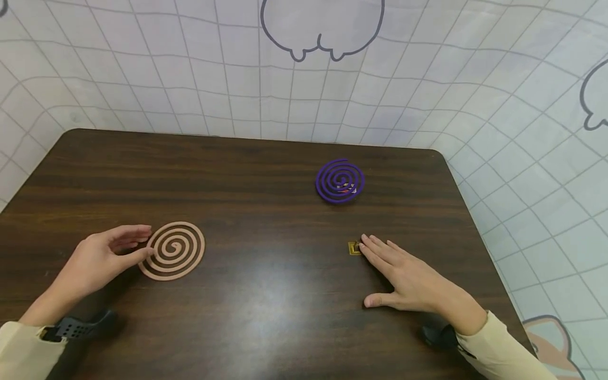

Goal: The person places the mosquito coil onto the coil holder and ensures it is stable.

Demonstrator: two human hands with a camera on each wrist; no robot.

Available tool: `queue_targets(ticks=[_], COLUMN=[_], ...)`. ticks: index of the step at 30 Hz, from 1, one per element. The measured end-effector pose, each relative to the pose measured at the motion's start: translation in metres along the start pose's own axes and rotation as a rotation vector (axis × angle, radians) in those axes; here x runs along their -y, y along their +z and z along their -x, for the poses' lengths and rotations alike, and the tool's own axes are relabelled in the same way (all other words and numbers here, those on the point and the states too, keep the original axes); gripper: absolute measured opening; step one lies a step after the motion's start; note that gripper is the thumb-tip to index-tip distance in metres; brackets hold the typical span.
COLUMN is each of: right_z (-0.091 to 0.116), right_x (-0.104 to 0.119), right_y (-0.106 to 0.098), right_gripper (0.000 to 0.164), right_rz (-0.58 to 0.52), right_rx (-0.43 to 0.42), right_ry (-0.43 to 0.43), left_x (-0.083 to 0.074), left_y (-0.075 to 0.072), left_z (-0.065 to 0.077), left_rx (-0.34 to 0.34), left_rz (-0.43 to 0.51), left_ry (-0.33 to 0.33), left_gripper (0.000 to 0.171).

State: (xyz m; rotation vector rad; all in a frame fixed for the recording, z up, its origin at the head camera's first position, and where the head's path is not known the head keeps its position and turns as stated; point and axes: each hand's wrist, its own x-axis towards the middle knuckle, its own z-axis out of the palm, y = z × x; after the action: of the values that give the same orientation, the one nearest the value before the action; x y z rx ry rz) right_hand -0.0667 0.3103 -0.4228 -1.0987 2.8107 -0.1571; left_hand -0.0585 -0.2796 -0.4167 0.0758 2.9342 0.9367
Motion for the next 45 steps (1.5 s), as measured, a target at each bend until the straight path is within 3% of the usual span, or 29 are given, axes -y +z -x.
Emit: queue_targets(ticks=[16, 29, 45], right_z=[-0.002, -0.002, -0.002], right_x=[0.003, 0.005, 0.005], right_y=[-0.002, 0.000, -0.001], right_gripper=[0.108, 0.109, 0.106], right_rz=[0.046, 0.044, 0.038], right_rx=[-0.011, 0.000, -0.023], right_ry=[-0.036, -0.027, -0.040], left_x=[-0.017, -0.019, -0.026], left_y=[0.006, 0.012, 0.005], left_z=[-0.006, -0.008, -0.017], left_rx=[0.081, 0.067, 0.158], left_rz=[-0.115, -0.131, -0.180], left_ry=[-0.029, 0.022, -0.004], left_gripper=[0.089, 0.093, 0.099])
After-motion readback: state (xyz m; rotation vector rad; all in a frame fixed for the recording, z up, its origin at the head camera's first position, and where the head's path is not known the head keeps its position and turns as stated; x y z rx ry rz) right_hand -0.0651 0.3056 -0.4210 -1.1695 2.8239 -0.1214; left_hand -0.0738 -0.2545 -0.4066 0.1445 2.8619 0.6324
